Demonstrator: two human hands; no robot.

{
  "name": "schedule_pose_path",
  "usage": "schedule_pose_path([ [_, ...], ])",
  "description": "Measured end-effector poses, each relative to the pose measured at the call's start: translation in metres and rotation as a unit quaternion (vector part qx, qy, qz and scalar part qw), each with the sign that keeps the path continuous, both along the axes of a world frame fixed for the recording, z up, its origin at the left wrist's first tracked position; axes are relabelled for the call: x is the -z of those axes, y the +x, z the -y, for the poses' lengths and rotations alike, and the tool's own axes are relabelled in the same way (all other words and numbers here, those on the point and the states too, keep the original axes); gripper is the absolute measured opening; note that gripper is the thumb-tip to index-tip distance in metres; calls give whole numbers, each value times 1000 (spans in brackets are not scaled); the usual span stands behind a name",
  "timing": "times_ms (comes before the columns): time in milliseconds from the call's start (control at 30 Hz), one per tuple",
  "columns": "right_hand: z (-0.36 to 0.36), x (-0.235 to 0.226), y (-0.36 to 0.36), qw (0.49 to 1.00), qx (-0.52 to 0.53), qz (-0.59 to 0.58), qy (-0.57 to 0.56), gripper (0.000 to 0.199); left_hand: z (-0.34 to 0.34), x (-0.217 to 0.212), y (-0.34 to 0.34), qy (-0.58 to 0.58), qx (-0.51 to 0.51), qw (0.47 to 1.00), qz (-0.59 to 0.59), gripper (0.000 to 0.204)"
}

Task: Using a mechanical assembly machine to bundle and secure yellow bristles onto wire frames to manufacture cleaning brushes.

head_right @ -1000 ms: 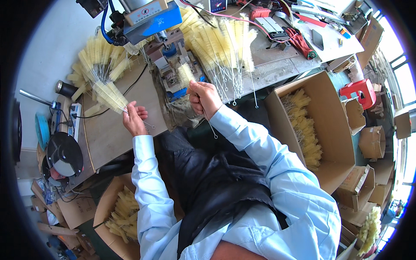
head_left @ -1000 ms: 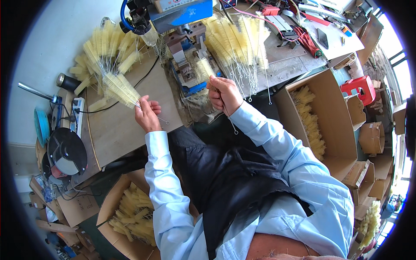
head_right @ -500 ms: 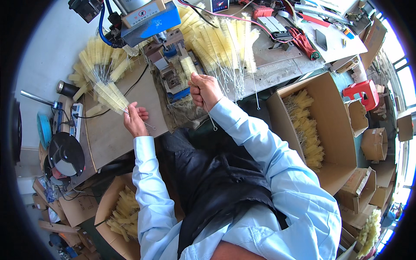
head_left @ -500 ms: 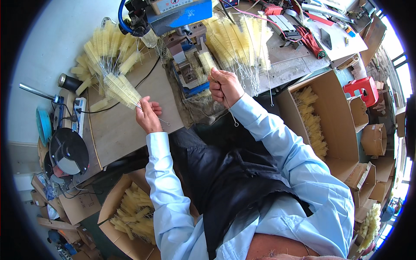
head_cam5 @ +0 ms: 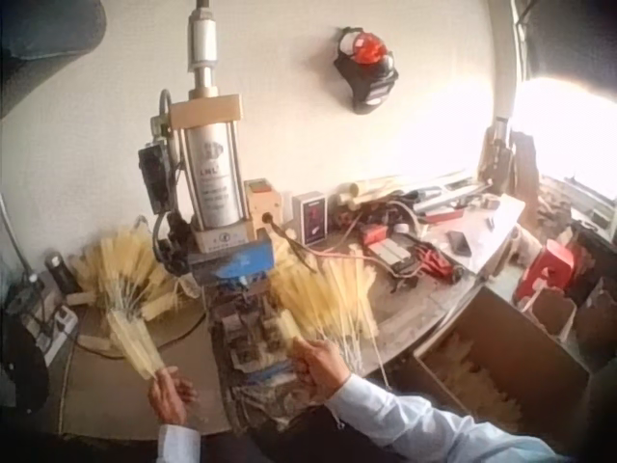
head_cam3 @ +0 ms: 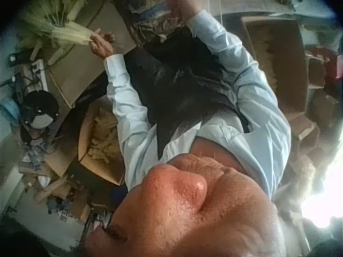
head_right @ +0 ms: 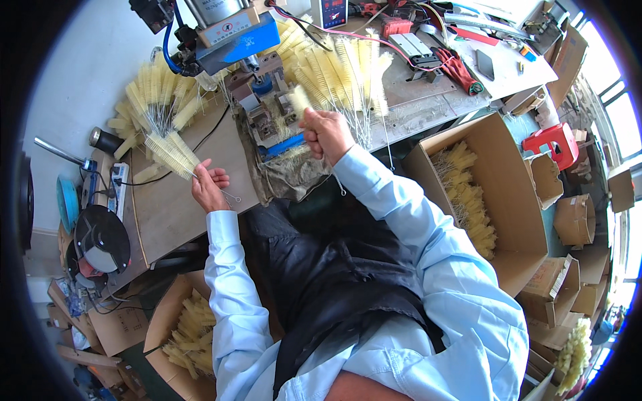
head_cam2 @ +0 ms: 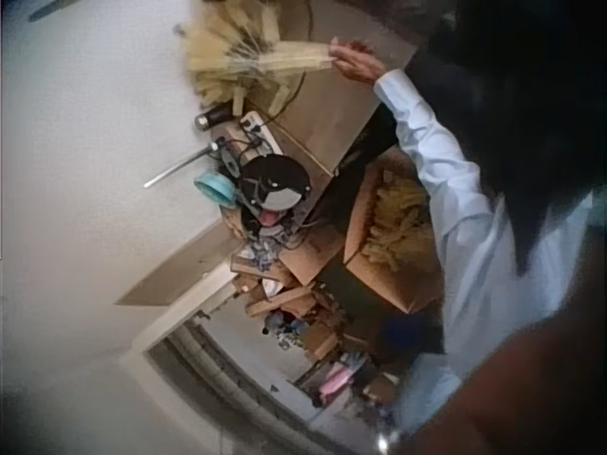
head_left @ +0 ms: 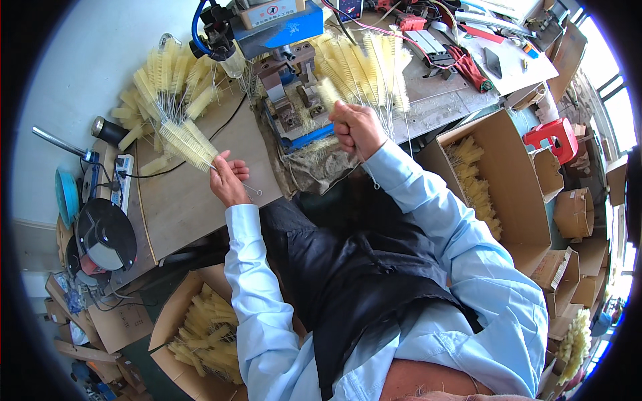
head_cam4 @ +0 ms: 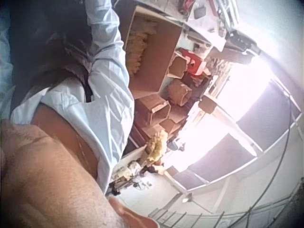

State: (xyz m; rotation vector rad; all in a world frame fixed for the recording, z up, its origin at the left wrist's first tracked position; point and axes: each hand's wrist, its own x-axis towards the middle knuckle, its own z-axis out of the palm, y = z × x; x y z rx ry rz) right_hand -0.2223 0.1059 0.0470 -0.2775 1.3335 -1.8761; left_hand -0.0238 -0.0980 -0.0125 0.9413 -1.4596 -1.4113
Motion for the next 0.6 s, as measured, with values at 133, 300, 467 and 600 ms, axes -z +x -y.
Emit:
schedule_pose_path([
  [133,-6,-8,-36,970,79,-216,82,42,1,1,2,-2,4,1000,-10,45],
  [300,1,-15,-86,861,95,-441,237,45,4,8,3,4,6,1000,-19,47],
  [467,0,-22,-45,737,253,-608,148,37,-54,-2,6,53,91,989,-106,50],
  [600,10,-11,25,902,17,-431,33,37,-118,-21,2,156,145,970,-121,49],
])
